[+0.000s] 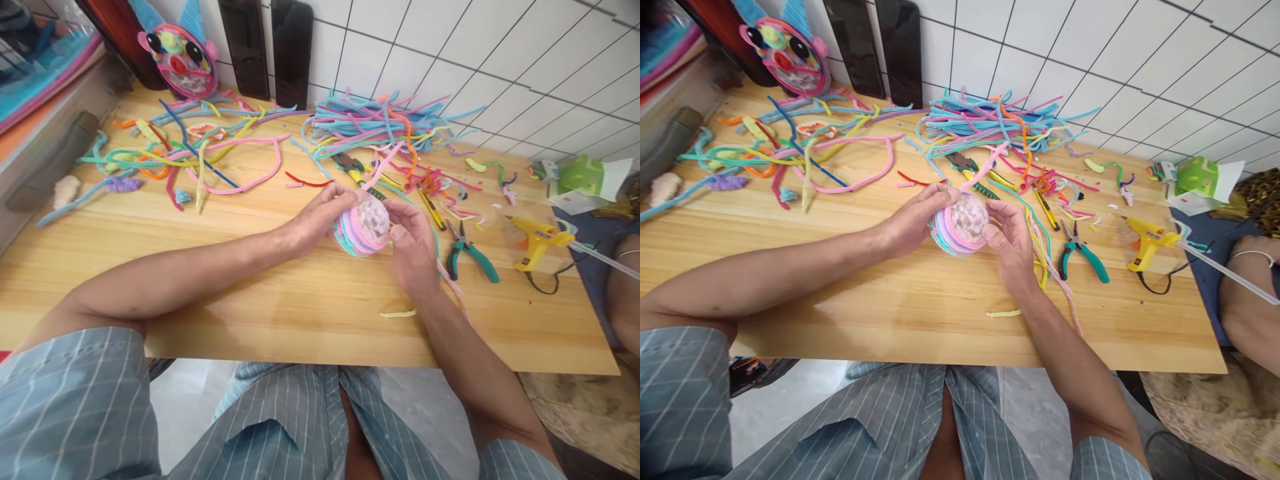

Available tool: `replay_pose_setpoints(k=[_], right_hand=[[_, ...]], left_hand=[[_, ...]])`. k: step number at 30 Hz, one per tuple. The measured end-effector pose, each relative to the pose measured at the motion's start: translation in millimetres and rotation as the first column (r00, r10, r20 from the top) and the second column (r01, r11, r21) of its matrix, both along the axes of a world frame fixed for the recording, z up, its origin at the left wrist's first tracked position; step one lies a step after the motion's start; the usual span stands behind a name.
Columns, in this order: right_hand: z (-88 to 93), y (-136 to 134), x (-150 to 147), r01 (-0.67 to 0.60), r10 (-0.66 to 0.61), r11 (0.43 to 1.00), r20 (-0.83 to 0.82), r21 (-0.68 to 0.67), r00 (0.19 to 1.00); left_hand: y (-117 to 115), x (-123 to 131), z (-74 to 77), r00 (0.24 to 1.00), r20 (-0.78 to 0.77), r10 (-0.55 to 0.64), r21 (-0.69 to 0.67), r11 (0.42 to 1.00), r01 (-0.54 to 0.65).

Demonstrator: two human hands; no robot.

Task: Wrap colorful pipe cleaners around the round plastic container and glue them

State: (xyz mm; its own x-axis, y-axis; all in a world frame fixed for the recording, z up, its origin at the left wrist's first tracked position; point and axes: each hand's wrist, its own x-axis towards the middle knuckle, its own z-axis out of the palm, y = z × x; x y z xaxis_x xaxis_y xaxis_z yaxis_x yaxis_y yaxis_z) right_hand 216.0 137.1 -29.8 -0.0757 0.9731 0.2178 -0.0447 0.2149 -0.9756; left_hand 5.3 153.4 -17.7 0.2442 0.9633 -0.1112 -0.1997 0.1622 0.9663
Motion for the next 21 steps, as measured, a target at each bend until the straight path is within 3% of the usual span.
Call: replay_pose_setpoints(k=[3, 8, 17, 21], right_hand=[[2.5, -1.9, 0.9, -0.003, 0.002, 0.999, 0.028, 0.044, 1.000], [0.4, -4.3, -1.3, -0.044, 0.038, 0.995, 0.064, 0.090, 0.997], [-0.1, -4.6, 4.6, -0.099, 0.050, 0.981, 0.273, 0.168, 0.961], [-1.1, -5.5, 5.4, -0.169, 0.124, 0.979, 0.319, 0.115, 0.940]], left_hand=[[1.9, 1.1, 6.8, 0.989, 0.124, -0.081, -0.118, 0.988, 0.096], [0.9, 1.5, 9.6, 0.978, 0.162, -0.131, -0.102, 0.984, 0.148], [3.6, -1.1, 4.3, 0.997, -0.015, -0.071, -0.131, 0.989, 0.069], [4.4, -4.6, 1.7, 0.991, -0.105, -0.084, -0.085, 0.994, 0.075]])
